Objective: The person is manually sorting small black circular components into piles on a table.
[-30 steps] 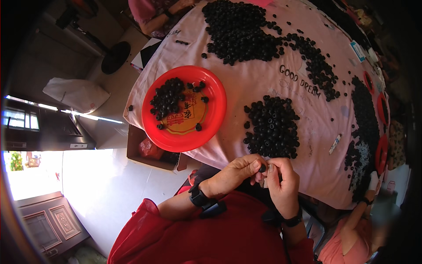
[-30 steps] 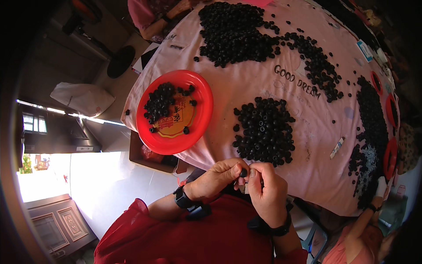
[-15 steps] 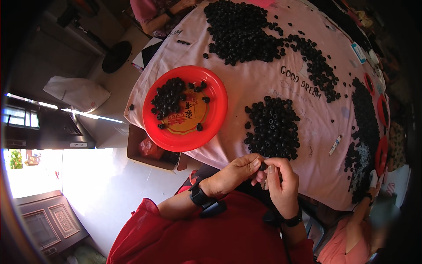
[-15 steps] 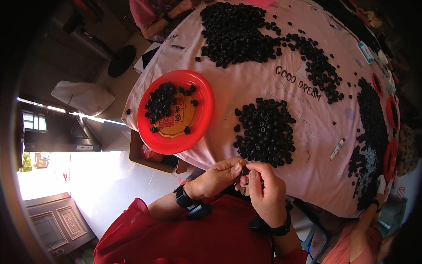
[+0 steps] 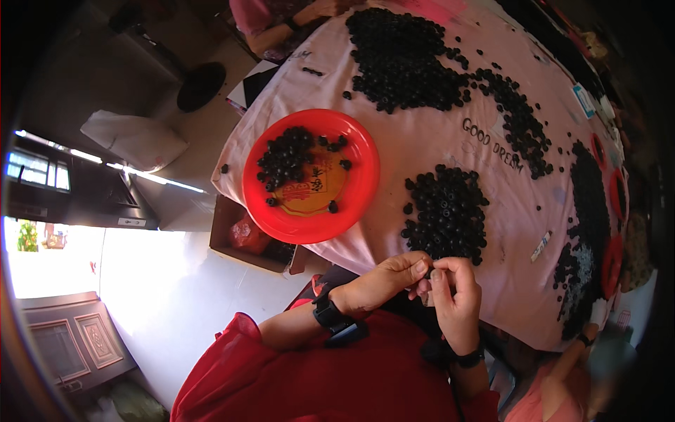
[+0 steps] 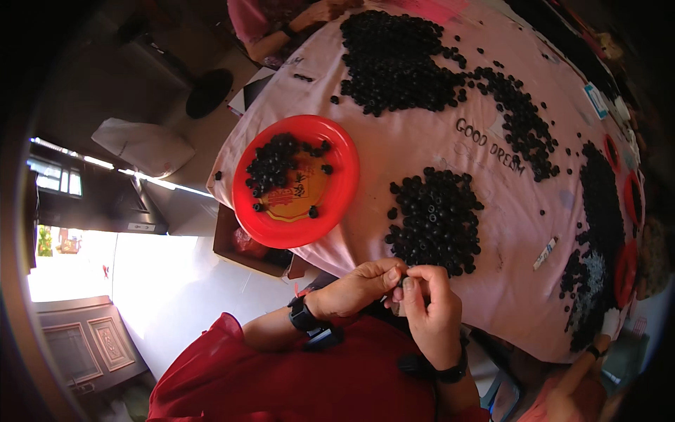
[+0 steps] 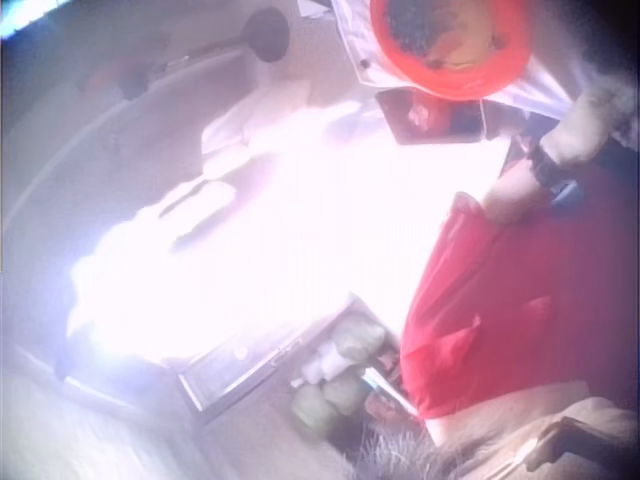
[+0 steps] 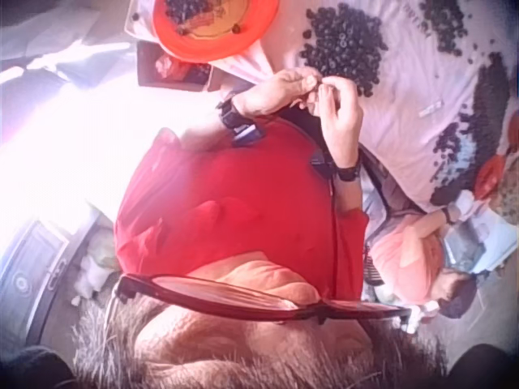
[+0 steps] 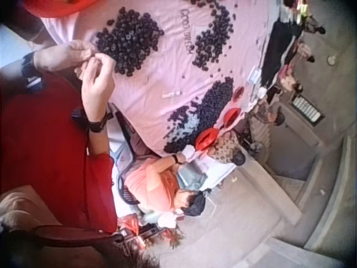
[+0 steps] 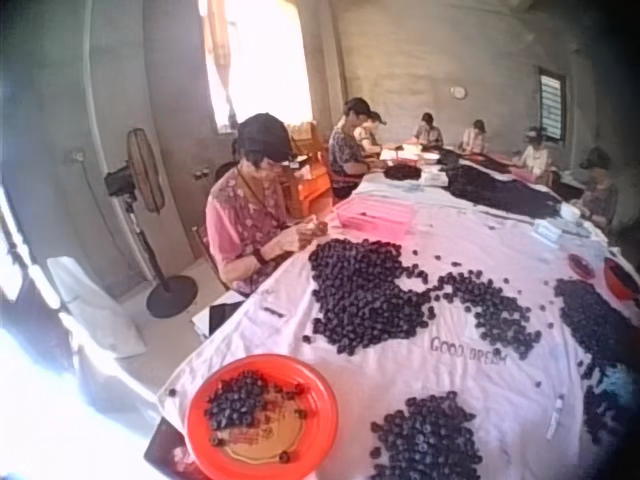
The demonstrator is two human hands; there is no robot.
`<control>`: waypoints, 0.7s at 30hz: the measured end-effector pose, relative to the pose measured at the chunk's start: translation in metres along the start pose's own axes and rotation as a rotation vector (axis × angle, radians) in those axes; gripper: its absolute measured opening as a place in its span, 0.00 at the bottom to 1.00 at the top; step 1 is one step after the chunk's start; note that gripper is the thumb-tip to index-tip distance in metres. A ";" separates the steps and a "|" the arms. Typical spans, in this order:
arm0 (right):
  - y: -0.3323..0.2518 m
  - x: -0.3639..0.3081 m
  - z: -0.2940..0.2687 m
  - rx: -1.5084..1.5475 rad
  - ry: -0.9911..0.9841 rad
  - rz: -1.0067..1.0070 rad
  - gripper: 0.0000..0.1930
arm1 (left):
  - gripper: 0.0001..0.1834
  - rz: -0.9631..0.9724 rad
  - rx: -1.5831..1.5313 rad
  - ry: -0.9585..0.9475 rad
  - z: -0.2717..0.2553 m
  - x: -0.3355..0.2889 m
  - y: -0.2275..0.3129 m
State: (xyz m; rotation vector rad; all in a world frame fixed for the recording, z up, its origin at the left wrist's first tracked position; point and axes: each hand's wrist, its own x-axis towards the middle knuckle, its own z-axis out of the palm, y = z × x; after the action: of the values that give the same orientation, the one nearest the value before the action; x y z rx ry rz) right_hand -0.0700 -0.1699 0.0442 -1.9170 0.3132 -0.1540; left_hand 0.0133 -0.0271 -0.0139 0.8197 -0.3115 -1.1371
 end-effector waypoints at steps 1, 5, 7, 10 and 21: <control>0.003 -0.001 0.001 0.061 0.032 0.027 0.04 | 0.18 0.007 -0.054 -0.001 -0.001 0.000 0.000; 0.013 0.000 -0.006 -0.045 0.178 0.006 0.04 | 0.17 0.111 -0.147 0.185 -0.005 -0.003 0.009; 0.013 0.001 -0.011 -0.018 0.173 0.025 0.04 | 0.17 0.247 -0.208 0.237 -0.014 -0.007 0.019; 0.013 0.002 -0.015 0.023 0.182 0.074 0.04 | 0.23 0.480 -0.569 0.340 -0.039 -0.015 0.029; 0.021 0.001 -0.015 0.049 0.206 0.089 0.06 | 0.21 0.122 0.581 0.408 -0.029 0.003 0.018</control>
State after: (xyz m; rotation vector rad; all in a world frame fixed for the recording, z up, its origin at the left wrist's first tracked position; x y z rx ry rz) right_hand -0.0755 -0.1904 0.0302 -1.8385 0.5272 -0.2986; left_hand 0.0443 -0.0142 -0.0216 1.4967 -0.3486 -0.7405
